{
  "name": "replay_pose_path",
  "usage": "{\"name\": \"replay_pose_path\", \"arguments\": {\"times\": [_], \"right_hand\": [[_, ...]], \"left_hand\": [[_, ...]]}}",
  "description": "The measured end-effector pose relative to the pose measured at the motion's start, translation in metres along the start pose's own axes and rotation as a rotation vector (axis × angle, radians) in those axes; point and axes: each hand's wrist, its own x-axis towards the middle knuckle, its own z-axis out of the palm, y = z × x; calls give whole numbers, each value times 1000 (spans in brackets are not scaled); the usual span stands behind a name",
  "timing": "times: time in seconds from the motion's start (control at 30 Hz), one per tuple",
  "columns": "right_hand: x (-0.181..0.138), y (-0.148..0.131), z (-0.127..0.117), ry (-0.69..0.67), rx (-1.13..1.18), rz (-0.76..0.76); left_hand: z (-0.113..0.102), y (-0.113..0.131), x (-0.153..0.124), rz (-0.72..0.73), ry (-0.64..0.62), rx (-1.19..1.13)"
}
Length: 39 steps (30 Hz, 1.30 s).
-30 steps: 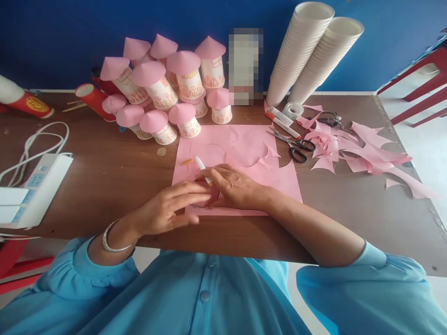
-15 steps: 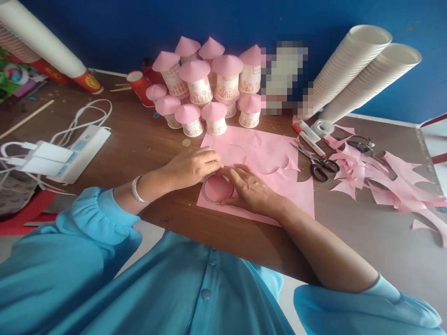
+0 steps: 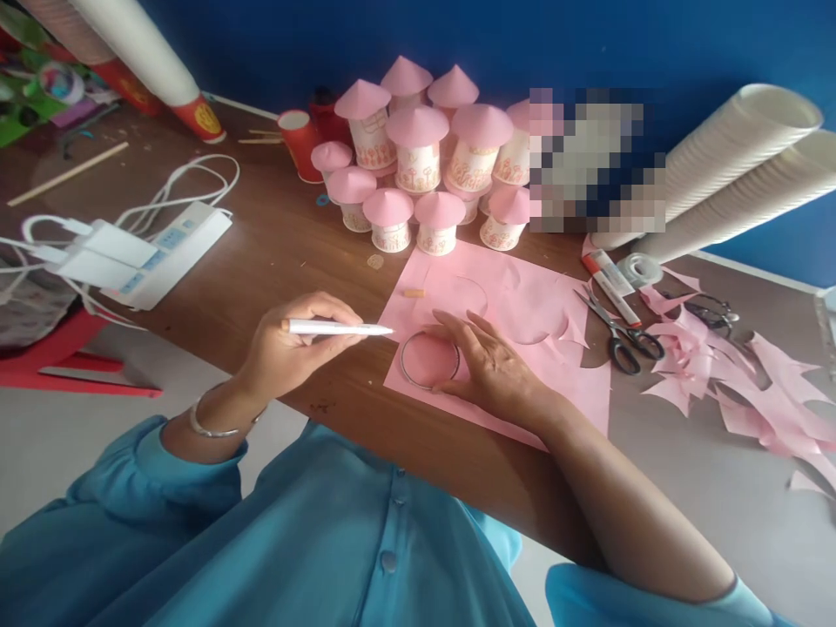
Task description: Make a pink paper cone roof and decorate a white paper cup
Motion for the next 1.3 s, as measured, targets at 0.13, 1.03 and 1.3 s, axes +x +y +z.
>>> {"name": "replay_pose_path", "arguments": {"times": [0.13, 1.03, 1.3], "right_hand": [[-3, 0, -3, -16, 0, 16], [-1, -6, -9, -60, -11, 55], [3, -10, -12, -78, -7, 61]], "left_hand": [[15, -7, -13, -26, 12, -55], [29, -14, -25, 163, -96, 59], [26, -7, -37, 201, -104, 185]]}}
